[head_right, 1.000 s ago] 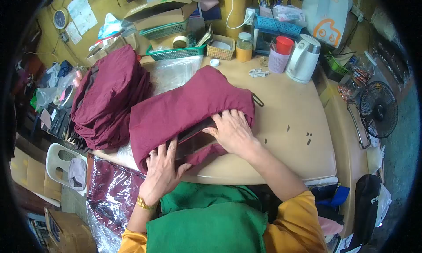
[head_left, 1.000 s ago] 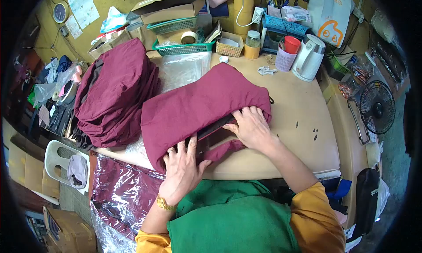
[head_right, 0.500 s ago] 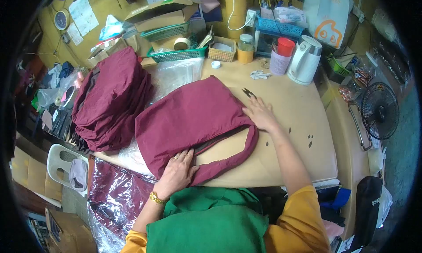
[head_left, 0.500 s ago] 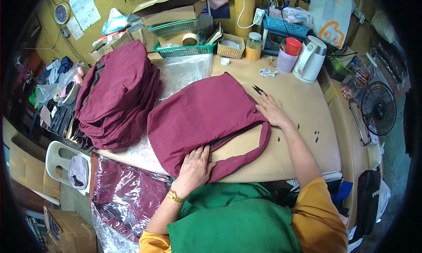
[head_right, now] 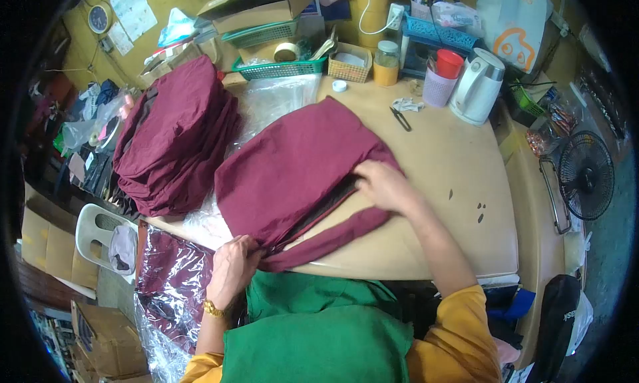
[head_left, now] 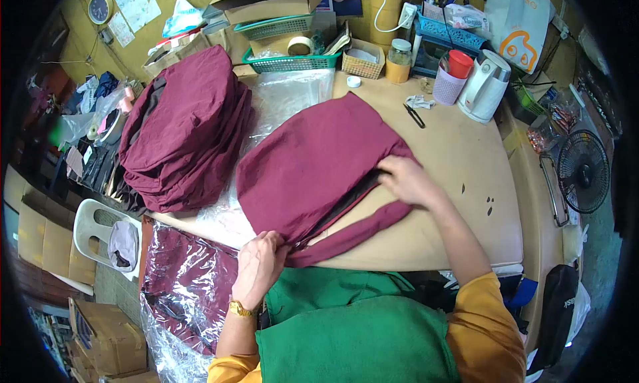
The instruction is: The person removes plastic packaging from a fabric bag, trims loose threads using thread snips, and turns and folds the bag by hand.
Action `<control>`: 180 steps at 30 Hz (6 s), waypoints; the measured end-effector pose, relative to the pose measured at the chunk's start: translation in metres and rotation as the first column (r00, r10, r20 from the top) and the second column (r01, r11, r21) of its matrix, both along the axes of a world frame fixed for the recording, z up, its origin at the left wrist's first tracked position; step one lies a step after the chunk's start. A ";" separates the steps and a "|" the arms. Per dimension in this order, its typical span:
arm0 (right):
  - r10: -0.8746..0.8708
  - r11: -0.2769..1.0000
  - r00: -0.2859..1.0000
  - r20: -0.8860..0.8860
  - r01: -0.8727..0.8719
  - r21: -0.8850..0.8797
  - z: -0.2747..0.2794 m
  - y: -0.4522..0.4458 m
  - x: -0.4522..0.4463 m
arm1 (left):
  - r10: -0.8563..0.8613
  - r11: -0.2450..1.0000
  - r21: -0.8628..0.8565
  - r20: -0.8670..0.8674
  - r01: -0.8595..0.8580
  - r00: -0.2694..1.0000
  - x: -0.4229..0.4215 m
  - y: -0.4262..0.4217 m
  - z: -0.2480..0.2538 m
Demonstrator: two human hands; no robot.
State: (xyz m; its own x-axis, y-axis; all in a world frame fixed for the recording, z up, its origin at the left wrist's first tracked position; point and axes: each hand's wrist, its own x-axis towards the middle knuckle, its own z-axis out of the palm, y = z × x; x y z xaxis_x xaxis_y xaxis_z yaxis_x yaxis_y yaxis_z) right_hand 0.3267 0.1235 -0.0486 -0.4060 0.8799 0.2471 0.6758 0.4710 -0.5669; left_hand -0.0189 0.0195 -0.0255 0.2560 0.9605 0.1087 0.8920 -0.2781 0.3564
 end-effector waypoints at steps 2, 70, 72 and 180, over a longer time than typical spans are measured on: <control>-0.165 0.983 0.986 0.027 0.162 0.088 0.003 0.008 0.003 | -0.041 0.996 0.081 0.165 0.028 0.985 0.012 0.004 0.005; -0.066 0.987 0.932 -0.357 0.007 -0.162 -0.022 -0.088 -0.098 | -0.147 0.978 -0.054 0.517 0.203 0.843 0.058 0.004 -0.006; -0.070 0.997 0.897 -0.437 0.047 -0.063 -0.023 -0.090 -0.103 | -0.212 0.974 0.179 0.513 0.137 0.832 0.062 0.002 -0.006; 0.516 0.445 0.703 -0.490 -0.709 -0.548 0.027 -0.098 -0.040 | -0.245 0.896 -0.207 0.507 0.393 0.826 0.095 0.097 -0.041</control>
